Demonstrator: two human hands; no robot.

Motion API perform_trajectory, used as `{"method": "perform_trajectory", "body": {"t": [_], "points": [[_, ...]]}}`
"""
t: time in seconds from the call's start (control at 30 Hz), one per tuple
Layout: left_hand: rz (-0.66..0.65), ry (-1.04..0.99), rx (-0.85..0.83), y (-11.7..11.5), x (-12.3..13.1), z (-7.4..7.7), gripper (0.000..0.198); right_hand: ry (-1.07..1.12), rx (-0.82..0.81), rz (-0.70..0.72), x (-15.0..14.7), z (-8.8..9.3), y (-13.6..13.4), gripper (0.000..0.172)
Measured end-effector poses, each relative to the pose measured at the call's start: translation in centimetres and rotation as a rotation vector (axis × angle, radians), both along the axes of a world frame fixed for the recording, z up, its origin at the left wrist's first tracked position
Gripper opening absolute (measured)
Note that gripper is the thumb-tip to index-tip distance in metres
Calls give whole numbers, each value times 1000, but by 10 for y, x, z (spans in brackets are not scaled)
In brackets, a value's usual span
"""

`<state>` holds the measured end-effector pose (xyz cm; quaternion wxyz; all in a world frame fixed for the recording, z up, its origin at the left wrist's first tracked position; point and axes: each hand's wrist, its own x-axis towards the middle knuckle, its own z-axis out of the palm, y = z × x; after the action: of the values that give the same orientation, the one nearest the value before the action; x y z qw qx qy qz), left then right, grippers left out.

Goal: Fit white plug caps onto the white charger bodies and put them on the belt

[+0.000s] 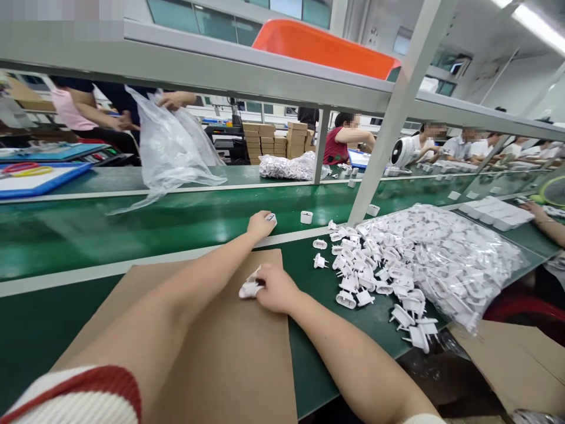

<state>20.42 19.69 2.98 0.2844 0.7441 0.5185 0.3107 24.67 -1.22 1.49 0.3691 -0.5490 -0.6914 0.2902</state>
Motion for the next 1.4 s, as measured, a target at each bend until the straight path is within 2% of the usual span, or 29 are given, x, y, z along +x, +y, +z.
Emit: {"method": "perform_trajectory", "body": {"t": [0.13, 0.27, 0.4, 0.5, 0.57, 0.6, 0.7, 0.77, 0.9, 1.03, 1.2, 1.27, 1.33, 1.4], "points": [[-96, -10, -6, -27, -56, 7, 49, 528, -50, -288, 16, 5, 15, 18], [-194, -113, -43, -90, -117, -1, 54, 917, -199, -383, 28, 14, 22, 23], [-353, -210, -66, -165, -155, -15, 51, 985, -283, -298, 23, 23, 12, 27], [-380, -244, -41, -196, -164, -21, 57, 872, -253, -217, 10, 29, 0, 28], [-338, -285, -41, -199, -166, -23, 67, 744, -199, -206, 0, 32, -7, 32], [-328, -301, -58, -198, -166, -24, 66, 686, -174, -208, -5, 34, -10, 34], [-359, -317, -103, -189, -167, -25, 43, 605, -134, -224, -15, 37, -14, 39], [-378, -336, -106, -185, -167, -25, 36, 611, -130, -220, -18, 38, -15, 41], [-397, -368, -109, -185, -168, -23, 38, 615, -143, -185, -20, 39, -17, 43], [-415, -380, -111, -186, -169, -22, 36, 553, -164, -174, -18, 43, -21, 26], [-397, -400, -127, -185, -168, -23, 42, 436, -157, -70, -15, 49, -27, 41], [-397, -401, -122, -185, -168, -22, 39, 244, -21, -92, -15, 50, -30, 30], [-397, -393, -117, -186, -169, -20, 34, 11, 194, -104, -17, 51, -33, 16], [-397, -370, -118, -186, -169, -17, 29, -158, 344, -46, -19, 49, -35, 11]]}}
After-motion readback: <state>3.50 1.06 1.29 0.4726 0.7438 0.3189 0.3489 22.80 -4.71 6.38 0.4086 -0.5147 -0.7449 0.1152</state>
